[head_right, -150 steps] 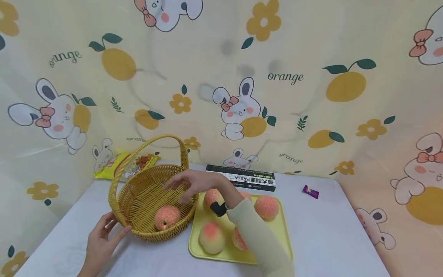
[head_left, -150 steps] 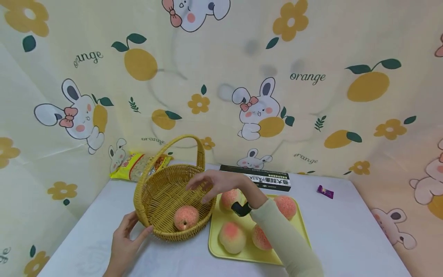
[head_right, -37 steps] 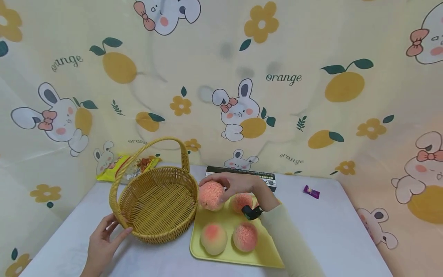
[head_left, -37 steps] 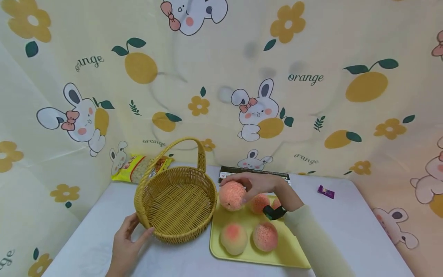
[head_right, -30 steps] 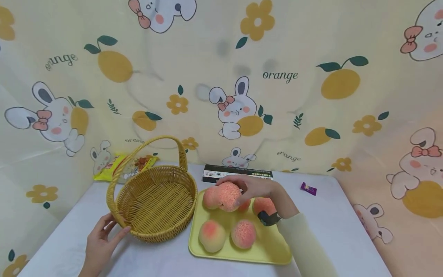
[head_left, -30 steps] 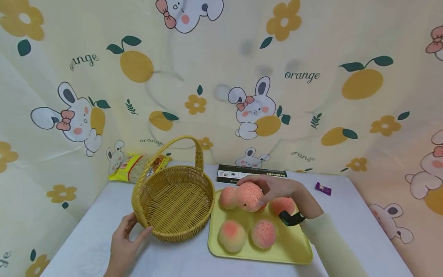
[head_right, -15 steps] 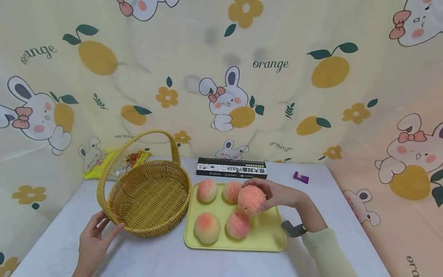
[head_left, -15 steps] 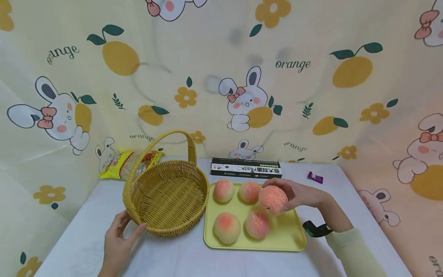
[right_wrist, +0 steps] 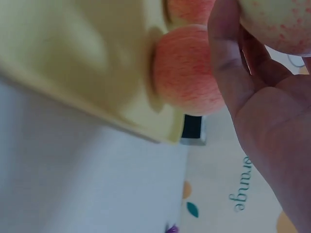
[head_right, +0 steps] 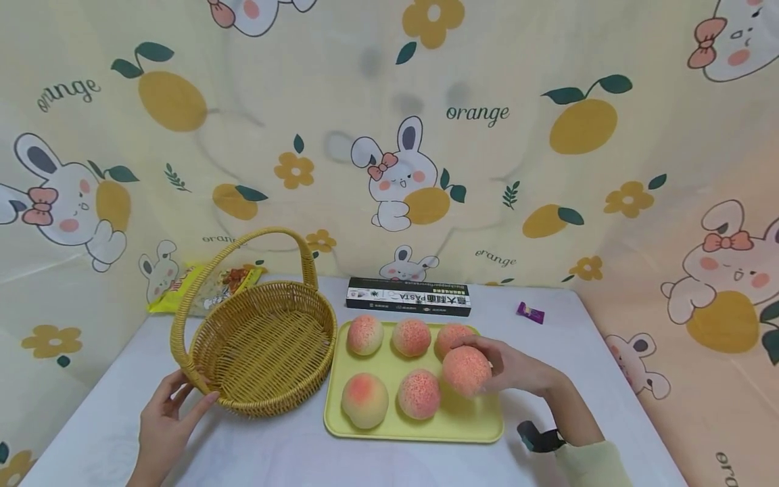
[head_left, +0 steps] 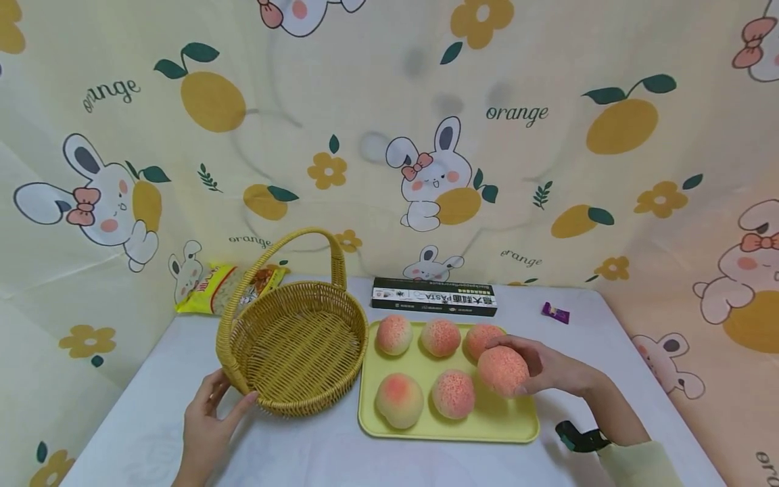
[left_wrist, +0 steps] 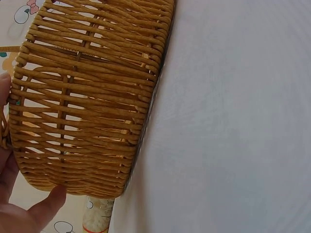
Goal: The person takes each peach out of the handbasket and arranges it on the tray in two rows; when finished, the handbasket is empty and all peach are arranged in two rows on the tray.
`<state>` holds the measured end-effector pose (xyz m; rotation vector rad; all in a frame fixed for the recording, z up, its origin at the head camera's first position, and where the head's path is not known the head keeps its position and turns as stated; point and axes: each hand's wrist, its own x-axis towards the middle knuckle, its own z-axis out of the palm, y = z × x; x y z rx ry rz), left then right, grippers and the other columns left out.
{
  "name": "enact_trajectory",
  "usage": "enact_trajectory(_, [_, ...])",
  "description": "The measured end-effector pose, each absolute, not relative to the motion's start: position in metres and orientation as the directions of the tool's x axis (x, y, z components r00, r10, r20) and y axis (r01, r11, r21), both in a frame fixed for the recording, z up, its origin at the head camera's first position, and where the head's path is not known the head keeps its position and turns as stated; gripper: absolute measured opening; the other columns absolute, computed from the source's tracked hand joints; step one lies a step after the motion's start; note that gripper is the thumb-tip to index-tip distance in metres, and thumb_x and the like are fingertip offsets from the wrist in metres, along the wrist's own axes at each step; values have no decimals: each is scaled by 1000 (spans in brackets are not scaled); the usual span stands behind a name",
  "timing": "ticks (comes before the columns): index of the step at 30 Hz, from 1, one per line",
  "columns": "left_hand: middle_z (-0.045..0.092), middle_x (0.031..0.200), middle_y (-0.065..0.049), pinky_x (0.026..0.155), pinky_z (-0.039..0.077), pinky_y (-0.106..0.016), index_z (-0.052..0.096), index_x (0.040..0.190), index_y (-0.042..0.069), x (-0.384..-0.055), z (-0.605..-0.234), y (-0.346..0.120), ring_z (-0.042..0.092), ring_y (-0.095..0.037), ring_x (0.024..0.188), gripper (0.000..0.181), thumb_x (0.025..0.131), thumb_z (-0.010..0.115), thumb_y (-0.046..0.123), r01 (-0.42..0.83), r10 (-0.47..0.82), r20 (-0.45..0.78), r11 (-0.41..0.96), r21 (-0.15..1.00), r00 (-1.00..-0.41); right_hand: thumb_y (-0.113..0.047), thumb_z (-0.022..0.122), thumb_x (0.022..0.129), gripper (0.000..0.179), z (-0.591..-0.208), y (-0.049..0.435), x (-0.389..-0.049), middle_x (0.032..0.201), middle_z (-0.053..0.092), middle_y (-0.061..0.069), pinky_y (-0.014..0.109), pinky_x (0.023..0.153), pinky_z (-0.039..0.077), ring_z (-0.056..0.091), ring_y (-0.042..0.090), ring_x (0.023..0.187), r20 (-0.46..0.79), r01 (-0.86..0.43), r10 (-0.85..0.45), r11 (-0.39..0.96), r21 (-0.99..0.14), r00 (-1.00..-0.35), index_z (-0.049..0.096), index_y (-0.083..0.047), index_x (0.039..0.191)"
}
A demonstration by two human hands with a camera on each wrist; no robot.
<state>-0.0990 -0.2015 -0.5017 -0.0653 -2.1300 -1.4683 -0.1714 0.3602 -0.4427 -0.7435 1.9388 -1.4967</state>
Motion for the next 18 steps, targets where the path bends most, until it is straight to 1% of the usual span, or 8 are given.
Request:
enact_trajectory(6, [62, 118, -11, 99, 45, -8, 58, 125, -6, -98, -501, -201, 57, -3, 110, 54, 75, 79, -16, 337, -251, 453, 394, 855, -856, -8, 70, 85, 74, -459, 365, -164, 144, 45, 9, 33, 103, 51, 51, 19, 123, -109, -80, -717, 225, -971, -688, 34, -2, 150])
enact_trajectory(8, [62, 119, -8, 99, 44, -8, 58, 125, -6, -98, -502, -202, 57, -2, 110, 55, 75, 79, -16, 334, -250, 450, 394, 856, -857, -7, 69, 85, 74, -463, 366, -162, 145, 45, 7, 31, 104, 51, 51, 18, 123, -117, -73, -716, 229, -971, -689, 34, -2, 150])
enact_trajectory(12, [62, 119, -5, 98, 44, -7, 57, 126, -7, -98, -504, -202, 56, -2, 110, 57, 75, 79, -16, 330, -253, 445, 391, 859, -859, -5, 71, 85, 73, -470, 365, -160, 148, 42, 14, 26, 105, 47, 50, 17, 125, -122, -60, -713, 224, -973, -691, 35, -1, 150])
enact_trajectory(15, [62, 119, -7, 99, 44, -7, 57, 126, -7, -98, -503, -202, 57, -3, 110, 56, 75, 79, -15, 327, -255, 440, 386, 863, -861, -6, 71, 84, 74, -473, 364, -158, 150, 37, 21, 22, 106, 44, 47, 14, 128, -115, -75, -716, 228, -971, -689, 35, 0, 149])
enact_trajectory(18, [62, 119, -9, 99, 44, -8, 57, 126, -6, -98, -502, -202, 57, -3, 110, 55, 76, 79, -14, 322, -260, 436, 384, 865, -861, -7, 72, 83, 74, -477, 363, -157, 150, 38, 19, 20, 106, 42, 45, 11, 128, -134, -87, -715, 264, -961, -686, 37, -3, 149])
